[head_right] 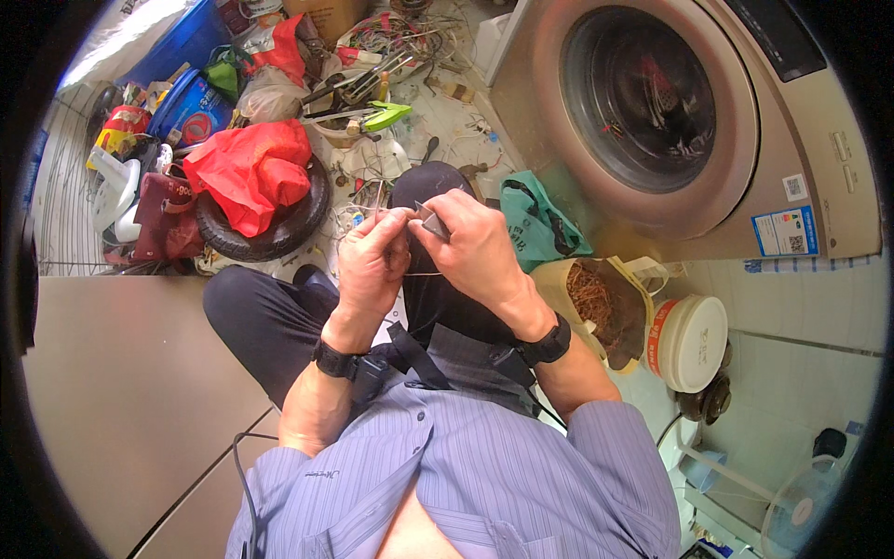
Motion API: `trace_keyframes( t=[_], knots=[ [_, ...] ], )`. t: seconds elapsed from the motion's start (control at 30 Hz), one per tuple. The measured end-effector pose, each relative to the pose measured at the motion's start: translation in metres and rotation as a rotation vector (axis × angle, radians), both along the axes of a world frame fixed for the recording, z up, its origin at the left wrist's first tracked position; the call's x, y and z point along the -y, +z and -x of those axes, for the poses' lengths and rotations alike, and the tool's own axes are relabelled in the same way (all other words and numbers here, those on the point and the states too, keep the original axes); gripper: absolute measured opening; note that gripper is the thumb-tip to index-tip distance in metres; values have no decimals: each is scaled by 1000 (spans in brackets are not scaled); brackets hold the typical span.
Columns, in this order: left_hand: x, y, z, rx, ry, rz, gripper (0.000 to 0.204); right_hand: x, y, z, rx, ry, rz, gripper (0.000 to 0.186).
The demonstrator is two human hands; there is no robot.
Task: The person sits cross-legged on the floor and uses pliers to strip insulation from several small wires. They twist the exposed strands together and continue handling multiple wire pieces in a cluttered workspace.
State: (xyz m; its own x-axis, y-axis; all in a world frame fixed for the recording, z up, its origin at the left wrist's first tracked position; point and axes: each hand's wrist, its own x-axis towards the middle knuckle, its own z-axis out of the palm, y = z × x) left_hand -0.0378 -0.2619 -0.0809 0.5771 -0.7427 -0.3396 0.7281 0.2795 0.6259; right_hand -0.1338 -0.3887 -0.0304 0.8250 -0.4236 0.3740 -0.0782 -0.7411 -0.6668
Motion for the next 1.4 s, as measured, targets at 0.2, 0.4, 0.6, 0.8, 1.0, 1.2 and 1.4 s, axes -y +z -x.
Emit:
trace_keyframes(
  t=[0.2, 0.4, 0.6, 0.8, 1.0, 1.2, 1.4],
  knots=[
    [-1, 4, 4, 56, 12, -40, 11, 0, -1, 0, -5, 41, 118, 15],
    [1, 5, 5, 70, 8, -56, 11, 2, 2, 1, 31, -70, -38, 15],
    [0, -1, 0, 110, -14, -52, 13, 5, 3, 4, 9, 53, -22, 21],
    [-1, 0, -1, 113, -76, -61, 14, 7, -5, 3, 42, 84, 79, 26],
    [-2, 5, 3, 159, -93, -99, 17, 9, -7, 6, 62, 43, 45, 21],
    [-3, -2, -10, -19, 24, -28, 21, 13, -4, 11, 69, 15, -13, 20],
    [-5, -6, -13, -162, -65, 23, 31, 12, -5, 13, 60, 2, -55, 17]
  ],
)
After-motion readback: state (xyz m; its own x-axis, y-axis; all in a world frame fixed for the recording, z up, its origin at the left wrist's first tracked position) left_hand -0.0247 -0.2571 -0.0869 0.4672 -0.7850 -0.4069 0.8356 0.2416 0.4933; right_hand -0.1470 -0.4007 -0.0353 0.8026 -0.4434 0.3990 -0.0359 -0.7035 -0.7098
